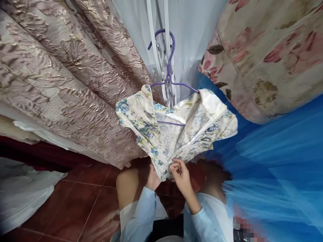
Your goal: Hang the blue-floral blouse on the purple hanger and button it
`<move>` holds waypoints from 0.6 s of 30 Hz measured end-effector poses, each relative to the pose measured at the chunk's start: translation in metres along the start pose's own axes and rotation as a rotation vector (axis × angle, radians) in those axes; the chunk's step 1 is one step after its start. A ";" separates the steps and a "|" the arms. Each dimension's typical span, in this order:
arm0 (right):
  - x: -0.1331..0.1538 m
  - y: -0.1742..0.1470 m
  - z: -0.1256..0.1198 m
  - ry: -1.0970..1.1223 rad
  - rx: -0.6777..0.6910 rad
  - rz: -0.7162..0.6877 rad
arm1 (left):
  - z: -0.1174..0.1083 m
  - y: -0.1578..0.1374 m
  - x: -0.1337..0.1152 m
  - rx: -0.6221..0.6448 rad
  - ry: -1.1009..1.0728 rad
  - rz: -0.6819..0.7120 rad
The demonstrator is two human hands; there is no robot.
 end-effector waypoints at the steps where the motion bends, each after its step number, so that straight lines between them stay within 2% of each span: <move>1: -0.001 0.006 0.000 -0.005 -0.017 0.002 | -0.005 -0.005 0.008 -0.015 -0.002 -0.036; 5: 0.005 0.023 -0.005 -0.168 -0.067 0.001 | -0.018 -0.014 0.025 -0.154 0.124 -0.102; 10: 0.014 0.023 -0.008 -0.367 0.018 -0.041 | -0.028 -0.006 0.031 -0.291 0.259 -0.147; 14: 0.007 0.018 -0.011 -0.406 0.032 -0.019 | -0.017 -0.003 0.033 -0.236 0.305 -0.174; 18: 0.002 0.022 -0.014 -0.463 0.006 -0.010 | 0.021 0.006 0.025 -0.037 0.282 -0.080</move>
Point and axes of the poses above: each hand's wrist, its own y-axis towards the middle knuckle, its own z-axis out of the palm, x = y × z, the point moved 9 cm from there along y, towards the middle knuckle, and after that the axes turned 2 degrees about -y, right-handed, at the moved point
